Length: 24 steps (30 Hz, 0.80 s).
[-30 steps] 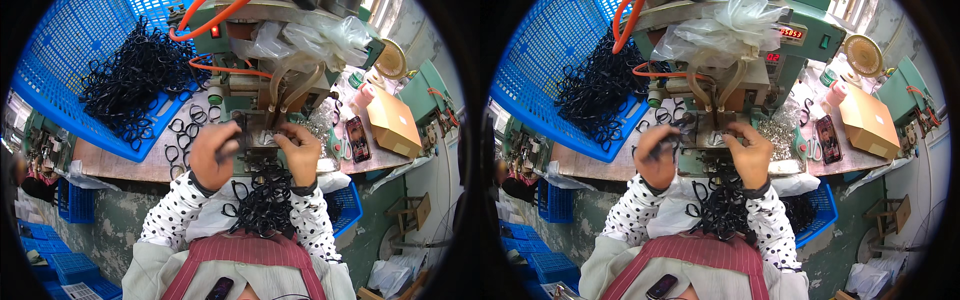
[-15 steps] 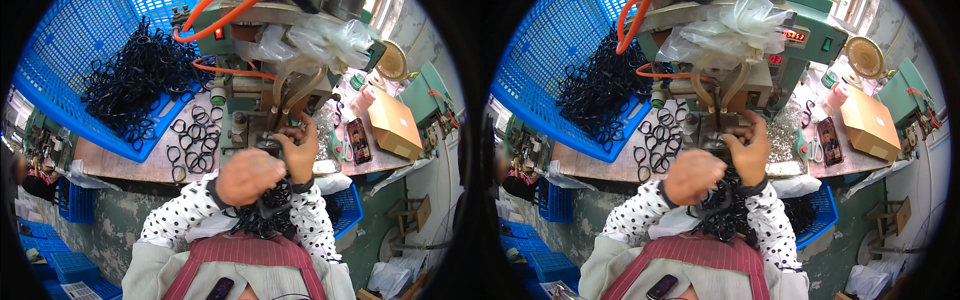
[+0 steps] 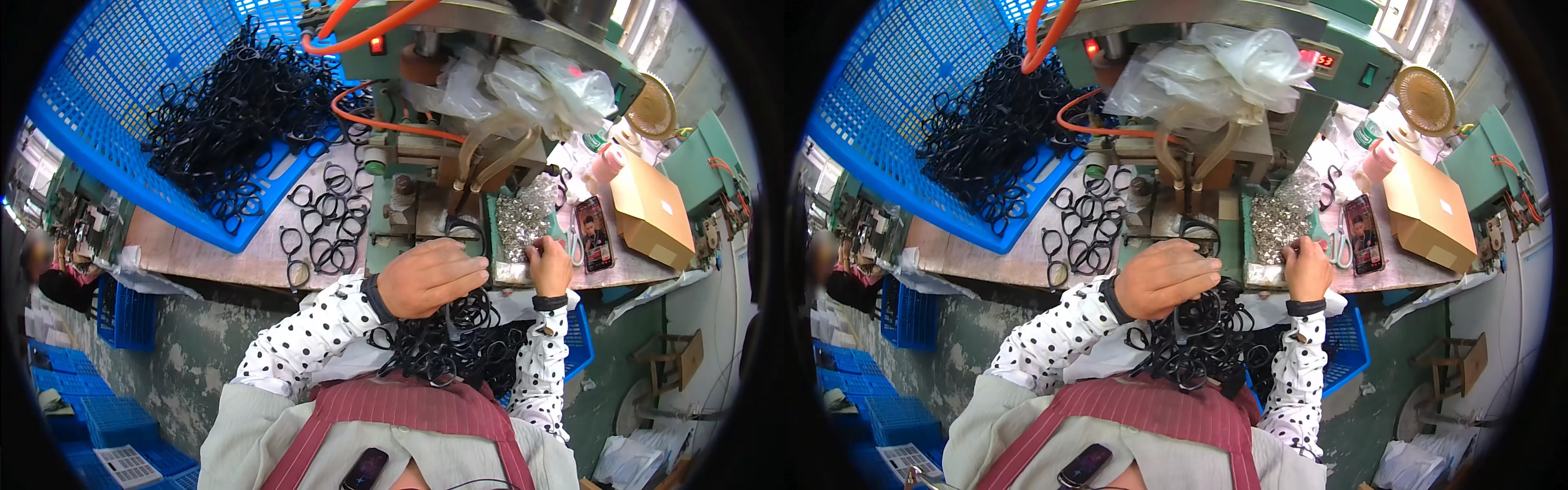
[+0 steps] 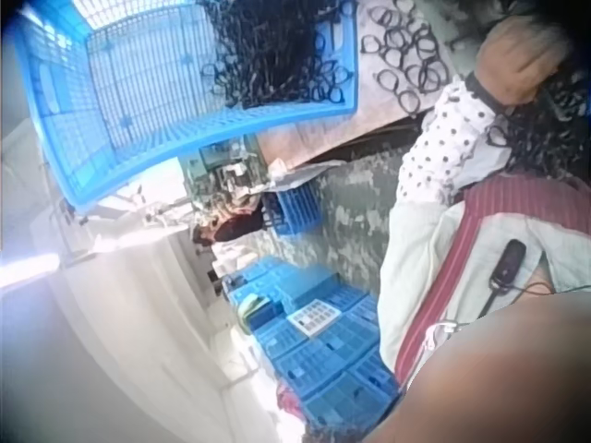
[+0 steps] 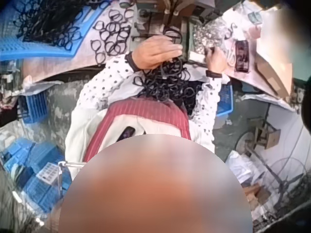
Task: The person repeatedly picks black cable loops from a blue basket, places each loop into a press machine, and adds small metal components from a tray. The person operates the press to attach the components, then removes the finished cable and sets it aside. This cycle continues throughout the clip.
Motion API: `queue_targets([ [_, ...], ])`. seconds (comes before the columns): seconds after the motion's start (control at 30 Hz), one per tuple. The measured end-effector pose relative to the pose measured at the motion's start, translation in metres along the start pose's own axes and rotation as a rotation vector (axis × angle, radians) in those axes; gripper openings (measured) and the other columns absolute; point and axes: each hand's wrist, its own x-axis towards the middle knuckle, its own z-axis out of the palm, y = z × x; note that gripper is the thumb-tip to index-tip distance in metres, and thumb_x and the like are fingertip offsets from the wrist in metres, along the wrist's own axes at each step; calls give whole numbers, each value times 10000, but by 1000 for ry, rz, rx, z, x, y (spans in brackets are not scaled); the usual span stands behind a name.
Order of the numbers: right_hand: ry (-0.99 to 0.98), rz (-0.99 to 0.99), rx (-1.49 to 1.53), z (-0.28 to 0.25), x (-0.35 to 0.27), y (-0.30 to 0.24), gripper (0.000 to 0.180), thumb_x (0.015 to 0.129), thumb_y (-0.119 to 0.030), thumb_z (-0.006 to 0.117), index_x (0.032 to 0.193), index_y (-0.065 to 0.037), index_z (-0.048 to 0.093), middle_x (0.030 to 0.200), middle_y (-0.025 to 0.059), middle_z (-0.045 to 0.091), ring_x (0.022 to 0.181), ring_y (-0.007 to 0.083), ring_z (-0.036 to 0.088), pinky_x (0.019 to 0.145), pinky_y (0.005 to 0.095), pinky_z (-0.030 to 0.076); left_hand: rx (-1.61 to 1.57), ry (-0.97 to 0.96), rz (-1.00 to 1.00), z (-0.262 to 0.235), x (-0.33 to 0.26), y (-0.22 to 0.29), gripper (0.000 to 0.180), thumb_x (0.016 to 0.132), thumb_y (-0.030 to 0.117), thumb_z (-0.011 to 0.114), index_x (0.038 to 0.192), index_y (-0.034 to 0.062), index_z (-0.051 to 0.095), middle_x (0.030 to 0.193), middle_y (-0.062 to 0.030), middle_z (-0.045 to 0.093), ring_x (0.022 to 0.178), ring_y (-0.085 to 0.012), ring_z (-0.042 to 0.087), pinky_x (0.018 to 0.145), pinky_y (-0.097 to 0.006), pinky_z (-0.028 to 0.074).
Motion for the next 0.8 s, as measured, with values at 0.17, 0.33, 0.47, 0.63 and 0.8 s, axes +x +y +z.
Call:
queue_targets([
  [0.17, 100, 167, 599, 20, 10, 10, 131, 824, -140, 710, 927, -60, 724, 808, 109, 706, 712, 196, 670, 661, 309, 511, 0, -11, -30, 2, -1, 3, 408, 813, 83, 656, 1217, 51, 610, 1240, -115, 622, 1048, -290, 622, 959, -455, 479],
  [0.33, 174, 166, 555, 24, 4, 8, 155, 849, -126, 686, 984, -67, 733, 877, 113, 718, 765, 207, 684, 697, 303, 517, 204, 29, 73, -25, -10, 10, 381, 841, 207, 686, 1204, 121, 612, 1218, -99, 619, 985, -254, 628, 889, -417, 487],
  [0.47, 257, 25, 376, 25, 0, 4, 105, 866, -138, 668, 940, -74, 704, 858, 117, 702, 763, 273, 672, 678, 347, 510, 555, 285, -353, -49, -75, -53, 214, 700, 53, 648, 906, 108, 667, 1060, -50, 646, 831, -241, 598, 703, -391, 439],
  [0.63, 305, 82, 322, 21, -1, -9, 58, 879, -137, 646, 910, -93, 669, 825, 119, 686, 752, 315, 662, 653, 391, 499, 898, -445, -930, -89, -168, -130, 395, 695, 7, 632, 1030, 208, 693, 1300, 23, 581, 1055, -238, 559, 925, -461, 325],
  [0.8, 401, 69, 271, 24, -5, -9, 97, 886, -132, 639, 963, -109, 693, 853, 108, 705, 750, 303, 673, 658, 378, 508, 626, -460, -884, -100, -188, -151, 434, 733, 41, 640, 1141, 187, 637, 1272, -7, 590, 1123, -200, 562, 923, -423, 341],
])
